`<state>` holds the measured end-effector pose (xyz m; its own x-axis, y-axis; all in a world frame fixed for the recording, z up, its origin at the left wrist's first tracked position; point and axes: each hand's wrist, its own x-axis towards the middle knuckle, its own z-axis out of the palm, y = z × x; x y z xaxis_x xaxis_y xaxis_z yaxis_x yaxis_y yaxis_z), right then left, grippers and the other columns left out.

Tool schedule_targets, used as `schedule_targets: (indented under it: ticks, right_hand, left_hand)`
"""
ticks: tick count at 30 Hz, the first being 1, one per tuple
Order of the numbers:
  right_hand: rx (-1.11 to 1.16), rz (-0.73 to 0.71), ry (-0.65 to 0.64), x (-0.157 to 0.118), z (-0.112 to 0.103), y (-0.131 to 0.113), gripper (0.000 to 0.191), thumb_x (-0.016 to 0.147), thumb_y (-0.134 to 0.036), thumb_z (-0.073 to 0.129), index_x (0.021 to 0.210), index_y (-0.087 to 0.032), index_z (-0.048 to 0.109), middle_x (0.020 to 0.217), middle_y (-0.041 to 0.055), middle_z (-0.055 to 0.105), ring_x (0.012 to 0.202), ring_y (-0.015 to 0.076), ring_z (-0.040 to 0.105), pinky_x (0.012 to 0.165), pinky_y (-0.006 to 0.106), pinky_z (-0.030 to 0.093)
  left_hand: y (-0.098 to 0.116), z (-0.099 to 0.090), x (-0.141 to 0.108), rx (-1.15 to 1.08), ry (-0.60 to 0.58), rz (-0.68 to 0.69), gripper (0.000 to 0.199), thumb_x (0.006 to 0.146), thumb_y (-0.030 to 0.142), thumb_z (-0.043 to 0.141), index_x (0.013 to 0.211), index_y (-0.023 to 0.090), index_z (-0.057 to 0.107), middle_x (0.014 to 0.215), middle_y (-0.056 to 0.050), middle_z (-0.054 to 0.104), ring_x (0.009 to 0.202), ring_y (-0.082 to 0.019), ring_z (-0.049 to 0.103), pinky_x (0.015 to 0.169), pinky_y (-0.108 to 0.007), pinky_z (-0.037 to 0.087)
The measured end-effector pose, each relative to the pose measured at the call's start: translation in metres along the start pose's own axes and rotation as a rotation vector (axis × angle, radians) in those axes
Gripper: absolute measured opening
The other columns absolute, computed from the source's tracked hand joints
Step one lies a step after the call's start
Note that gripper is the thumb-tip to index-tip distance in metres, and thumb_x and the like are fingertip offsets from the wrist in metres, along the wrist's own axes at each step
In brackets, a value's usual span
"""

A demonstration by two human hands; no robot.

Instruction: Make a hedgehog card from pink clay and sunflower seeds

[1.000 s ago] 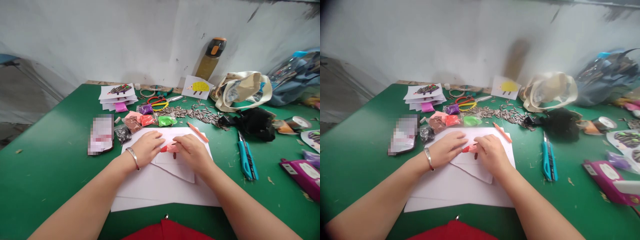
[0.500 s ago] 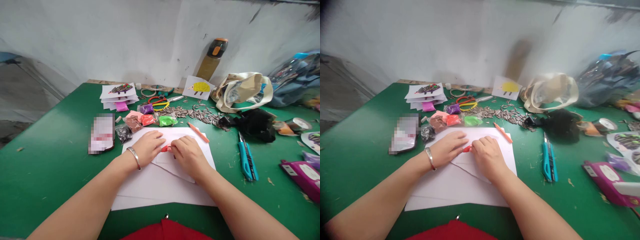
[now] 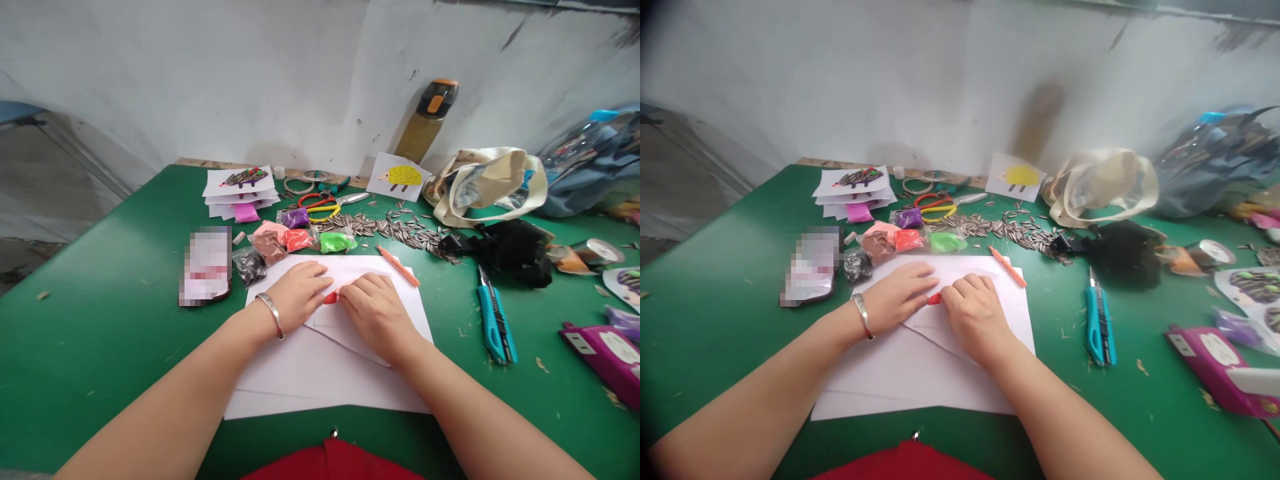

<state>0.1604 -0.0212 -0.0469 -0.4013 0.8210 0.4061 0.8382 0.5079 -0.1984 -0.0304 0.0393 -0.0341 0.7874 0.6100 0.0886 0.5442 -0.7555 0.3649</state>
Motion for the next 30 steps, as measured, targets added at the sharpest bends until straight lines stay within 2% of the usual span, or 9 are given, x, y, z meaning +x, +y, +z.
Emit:
schedule_targets:
  ticks: [3, 7, 13, 17, 23, 30]
  right_hand:
    - [0.006, 0.032, 0.004, -0.001, -0.001, 0.001, 0.023, 0.092, -0.019, 0.048, 0.070, -0.017, 0.056, 0.070, 0.0025, 0.058, 0.075, 0.0160, 0.047, 0.074, 0.032, 0.030]
    - [0.020, -0.004, -0.016, -0.001, 0.000, 0.002, 0.019, 0.091, -0.016, 0.049, 0.074, -0.018, 0.059, 0.071, 0.0021, 0.059, 0.075, 0.0161, 0.047, 0.073, 0.031, 0.030]
    - [0.060, 0.050, 0.010, 0.000, 0.001, 0.003, 0.022, 0.091, -0.018, 0.050, 0.070, -0.017, 0.058, 0.069, 0.0022, 0.059, 0.074, 0.0157, 0.048, 0.073, 0.031, 0.031]
    - [0.064, -0.009, -0.017, 0.001, 0.001, 0.001, 0.021, 0.090, -0.015, 0.049, 0.073, -0.018, 0.061, 0.070, 0.0027, 0.061, 0.076, 0.0161, 0.049, 0.073, 0.031, 0.031]
    - [0.097, 0.019, 0.025, -0.001, -0.004, 0.002, 0.021, 0.090, -0.016, 0.049, 0.074, -0.017, 0.062, 0.070, 0.0025, 0.061, 0.076, 0.0162, 0.050, 0.074, 0.032, 0.033]
    - [0.089, -0.062, -0.044, -0.003, -0.009, 0.000, 0.018, 0.088, -0.012, 0.049, 0.079, -0.017, 0.063, 0.074, 0.0040, 0.063, 0.080, 0.0175, 0.052, 0.074, 0.032, 0.033]
  left_hand:
    - [0.000, 0.001, 0.000, 0.003, -0.013, 0.001, 0.024, 0.091, 0.027, 0.044, 0.104, 0.017, 0.062, 0.109, -0.010, 0.057, 0.101, -0.022, 0.050, 0.095, -0.040, 0.041]
    - [0.000, 0.002, 0.000, 0.000, -0.006, -0.011, 0.026, 0.092, 0.028, 0.044, 0.106, 0.016, 0.062, 0.113, -0.012, 0.056, 0.106, -0.023, 0.049, 0.099, -0.039, 0.039]
    - [0.001, 0.000, 0.000, -0.006, -0.021, -0.004, 0.026, 0.092, 0.027, 0.043, 0.101, 0.015, 0.063, 0.105, -0.011, 0.057, 0.101, -0.023, 0.050, 0.096, -0.039, 0.041]
    - [0.001, 0.000, 0.001, -0.011, -0.017, -0.022, 0.025, 0.091, 0.027, 0.045, 0.104, 0.015, 0.063, 0.109, -0.012, 0.056, 0.104, -0.023, 0.050, 0.096, -0.039, 0.040]
    - [0.001, -0.001, 0.000, -0.013, -0.024, -0.024, 0.025, 0.091, 0.028, 0.045, 0.102, 0.015, 0.064, 0.107, -0.012, 0.057, 0.102, -0.024, 0.051, 0.095, -0.039, 0.041]
    - [0.000, 0.001, -0.001, -0.006, 0.016, -0.009, 0.028, 0.092, 0.029, 0.043, 0.105, 0.016, 0.063, 0.112, -0.012, 0.057, 0.106, -0.024, 0.050, 0.097, -0.040, 0.040]
